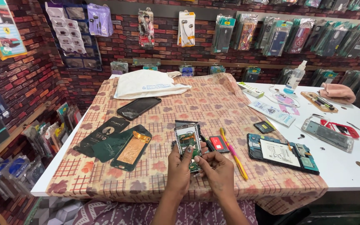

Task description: The person uses a small brush to clean the internal components of a disassembled mobile phone. They then handle the phone's back cover and other parts, placing them on the table.

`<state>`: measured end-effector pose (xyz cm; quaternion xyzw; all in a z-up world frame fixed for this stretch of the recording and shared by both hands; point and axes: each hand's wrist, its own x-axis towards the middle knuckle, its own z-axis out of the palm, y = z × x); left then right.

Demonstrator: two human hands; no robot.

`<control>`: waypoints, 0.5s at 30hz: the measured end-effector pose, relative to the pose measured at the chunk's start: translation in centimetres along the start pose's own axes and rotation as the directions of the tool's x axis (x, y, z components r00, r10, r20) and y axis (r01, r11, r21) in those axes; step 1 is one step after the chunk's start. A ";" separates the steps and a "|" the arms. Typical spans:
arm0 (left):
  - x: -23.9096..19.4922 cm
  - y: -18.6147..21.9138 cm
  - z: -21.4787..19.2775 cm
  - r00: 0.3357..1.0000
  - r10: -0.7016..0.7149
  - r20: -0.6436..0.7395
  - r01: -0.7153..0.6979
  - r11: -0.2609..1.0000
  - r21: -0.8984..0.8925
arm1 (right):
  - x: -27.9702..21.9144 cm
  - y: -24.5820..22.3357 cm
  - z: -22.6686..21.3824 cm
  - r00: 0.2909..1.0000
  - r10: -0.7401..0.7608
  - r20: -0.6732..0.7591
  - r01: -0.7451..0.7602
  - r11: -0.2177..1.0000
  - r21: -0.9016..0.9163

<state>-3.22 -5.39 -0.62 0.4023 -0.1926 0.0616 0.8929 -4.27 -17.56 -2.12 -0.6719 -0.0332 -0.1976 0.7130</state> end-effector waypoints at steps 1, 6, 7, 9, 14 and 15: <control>0.0 0.0 0.0 1.000 0.004 -0.003 -0.004 1.000 0.008 | -0.1 0.0 0.0 1.000 0.001 -0.005 -0.001 1.000 -0.005; 0.1 -0.1 -0.1 1.000 -0.022 -0.019 0.022 1.000 -0.001 | -0.3 -0.2 -0.1 0.999 0.036 -0.023 -0.035 0.999 0.021; 0.1 -0.1 -0.2 0.999 -0.039 -0.034 0.037 0.999 -0.040 | -0.3 -0.2 -0.3 0.996 0.083 -0.030 -0.081 0.994 0.071; 0.1 0.0 -0.2 0.996 -0.072 -0.062 0.064 0.991 -0.119 | -0.2 -0.3 -0.7 0.993 0.122 0.002 -0.121 0.979 0.164; 0.2 0.0 -0.3 0.994 -0.076 -0.073 0.065 0.988 -0.141 | 0.0 0.1 -1.4 0.989 0.098 0.110 -0.119 0.971 0.207; 0.2 0.0 -0.3 0.994 -0.081 -0.074 0.069 0.986 -0.150 | 0.1 0.2 -1.4 0.988 0.089 0.124 -0.113 0.974 0.197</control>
